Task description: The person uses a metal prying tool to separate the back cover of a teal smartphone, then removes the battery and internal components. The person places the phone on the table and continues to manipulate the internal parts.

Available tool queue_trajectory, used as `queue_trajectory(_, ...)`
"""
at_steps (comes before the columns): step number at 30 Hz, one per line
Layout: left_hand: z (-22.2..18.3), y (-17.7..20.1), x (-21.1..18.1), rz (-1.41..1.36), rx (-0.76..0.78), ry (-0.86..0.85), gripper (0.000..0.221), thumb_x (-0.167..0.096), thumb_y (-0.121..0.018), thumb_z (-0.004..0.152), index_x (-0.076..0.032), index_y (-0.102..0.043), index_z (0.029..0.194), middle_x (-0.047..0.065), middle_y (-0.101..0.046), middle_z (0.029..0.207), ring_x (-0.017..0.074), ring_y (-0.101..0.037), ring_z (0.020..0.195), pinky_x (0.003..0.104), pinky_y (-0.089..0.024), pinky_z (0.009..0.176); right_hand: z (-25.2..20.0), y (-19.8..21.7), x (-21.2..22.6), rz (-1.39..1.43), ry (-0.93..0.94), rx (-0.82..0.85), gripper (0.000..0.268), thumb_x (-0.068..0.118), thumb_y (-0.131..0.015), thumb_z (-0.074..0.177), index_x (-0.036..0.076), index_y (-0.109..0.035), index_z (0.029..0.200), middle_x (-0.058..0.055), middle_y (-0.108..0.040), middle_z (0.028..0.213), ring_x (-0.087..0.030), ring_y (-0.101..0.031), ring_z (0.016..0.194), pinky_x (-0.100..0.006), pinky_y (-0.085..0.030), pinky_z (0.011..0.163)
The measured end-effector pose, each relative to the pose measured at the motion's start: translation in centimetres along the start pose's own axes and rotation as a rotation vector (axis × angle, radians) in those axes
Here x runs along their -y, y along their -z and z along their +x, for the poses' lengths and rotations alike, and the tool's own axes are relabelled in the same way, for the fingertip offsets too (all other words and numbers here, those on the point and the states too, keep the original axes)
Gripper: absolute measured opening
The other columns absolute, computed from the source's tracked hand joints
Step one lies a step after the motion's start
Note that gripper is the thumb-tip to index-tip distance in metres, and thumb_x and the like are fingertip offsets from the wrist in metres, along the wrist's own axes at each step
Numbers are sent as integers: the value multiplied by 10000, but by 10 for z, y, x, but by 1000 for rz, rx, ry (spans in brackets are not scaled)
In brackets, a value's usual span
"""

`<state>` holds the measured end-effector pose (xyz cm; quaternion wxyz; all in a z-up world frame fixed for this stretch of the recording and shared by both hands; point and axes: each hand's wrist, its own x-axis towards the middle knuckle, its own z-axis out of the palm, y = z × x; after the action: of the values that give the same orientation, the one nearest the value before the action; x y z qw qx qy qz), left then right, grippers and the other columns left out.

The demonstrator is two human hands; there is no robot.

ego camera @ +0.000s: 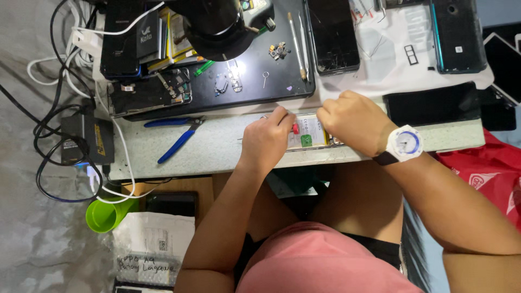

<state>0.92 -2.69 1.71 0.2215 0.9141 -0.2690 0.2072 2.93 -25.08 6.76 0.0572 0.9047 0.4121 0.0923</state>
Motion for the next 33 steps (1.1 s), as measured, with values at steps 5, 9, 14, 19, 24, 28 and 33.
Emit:
queue_trajectory(5, -3, -2, 1, -41, -55, -1, 169, -53, -686, 814, -110, -721, 969, 10, -635, 935, 223, -663, 696, 349, -533, 640, 4, 7, -1, -126, 106, 6, 61, 128, -651, 759, 125, -595, 735, -27, -619, 696, -191, -649, 670, -317, -482, 729)
queue_trajectory(9, -1, -3, 1, -63, -66, -9, 173, -38, -684, 820, -109, -714, 975, 12, -638, 947, 222, -670, 720, 353, -537, 652, 3, 8, 0, -158, 83, -32, 69, 139, -643, 766, 134, -582, 733, -21, -612, 684, -182, -645, 656, -316, -471, 765)
queue_trajectory(14, -5, -3, 2, -63, -59, -11, 163, -38, -682, 826, -112, -708, 970, 6, -638, 953, 225, -680, 741, 355, -537, 654, -1, -10, 0, -66, 11, -118, 87, 145, -675, 768, 126, -590, 757, -38, -618, 731, -210, -642, 699, -350, -458, 756)
queue_trajectory(19, -3, -5, 3, -54, -60, 7, 169, -29, -683, 824, -112, -718, 967, 2, -644, 944, 224, -670, 700, 353, -535, 636, -5, -27, -4, 330, -181, -239, 96, 130, -716, 852, 87, -631, 859, -60, -624, 802, -276, -619, 752, -395, -447, 750)
queue_trajectory(24, -4, -4, 2, -64, -79, 4, 170, -32, -690, 830, -112, -713, 978, -1, -649, 956, 215, -670, 701, 340, -536, 636, -11, -30, -8, 489, -220, -235, 113, 149, -762, 848, 111, -690, 926, -56, -629, 809, -297, -618, 748, -411, -472, 731)
queue_trajectory(28, -6, -3, 3, -76, -74, 14, 176, -33, -691, 824, -120, -709, 976, -5, -644, 950, 216, -676, 720, 342, -537, 646, -12, -30, -14, 575, -192, -211, 187, 148, -786, 791, 141, -724, 967, -37, -641, 836, -286, -629, 758, -388, -481, 691)
queue_trajectory(33, -3, -3, 3, -72, -69, 14, 194, -22, -693, 821, -120, -710, 988, 1, -641, 958, 224, -671, 710, 351, -536, 643, -6, -30, -12, 419, -119, -208, 196, 79, -747, 740, 112, -678, 921, -53, -626, 868, -295, -622, 792, -393, -476, 711)
